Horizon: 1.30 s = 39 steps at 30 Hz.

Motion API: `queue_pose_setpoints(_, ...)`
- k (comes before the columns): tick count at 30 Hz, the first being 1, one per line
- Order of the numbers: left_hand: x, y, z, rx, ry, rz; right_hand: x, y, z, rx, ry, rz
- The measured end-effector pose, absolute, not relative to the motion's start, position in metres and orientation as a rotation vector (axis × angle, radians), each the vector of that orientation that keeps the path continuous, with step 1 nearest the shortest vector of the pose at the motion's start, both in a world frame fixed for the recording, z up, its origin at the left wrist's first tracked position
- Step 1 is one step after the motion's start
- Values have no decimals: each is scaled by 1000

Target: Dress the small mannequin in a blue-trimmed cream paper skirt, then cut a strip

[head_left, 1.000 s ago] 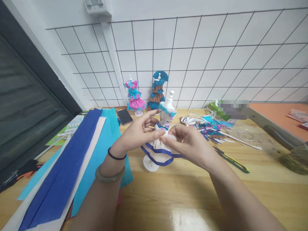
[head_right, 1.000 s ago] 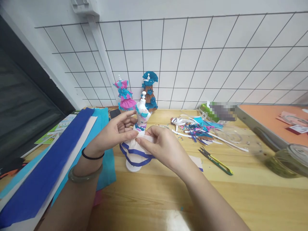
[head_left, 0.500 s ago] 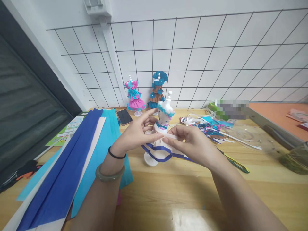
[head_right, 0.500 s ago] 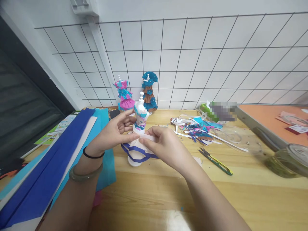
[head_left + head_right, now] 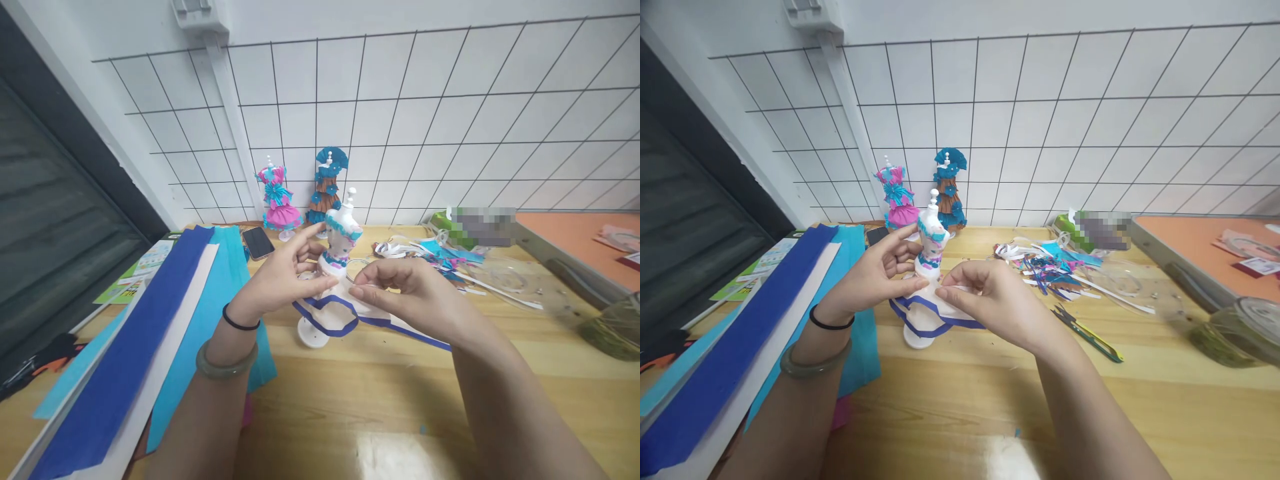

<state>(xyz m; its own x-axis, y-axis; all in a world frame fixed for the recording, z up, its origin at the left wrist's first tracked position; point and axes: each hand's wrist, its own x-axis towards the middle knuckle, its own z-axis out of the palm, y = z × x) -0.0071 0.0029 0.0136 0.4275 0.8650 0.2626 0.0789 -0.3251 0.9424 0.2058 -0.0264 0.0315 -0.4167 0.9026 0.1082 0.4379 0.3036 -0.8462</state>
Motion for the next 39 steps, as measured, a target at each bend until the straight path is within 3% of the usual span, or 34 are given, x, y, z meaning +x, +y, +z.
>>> queue_pose_setpoints(13, -6, 0, 16, 1764, 781, 1051, 201, -30, 36, -1108, -2041, 800)
queue_pose_setpoints(30, -9, -1, 11, 1865, 781, 1111, 192, -31, 28, -1320, -1946, 1155)
queue_pose_setpoints(39, -5, -1, 13, 1864, 774, 1128, 190, -31, 22, -1304, -1998, 881)
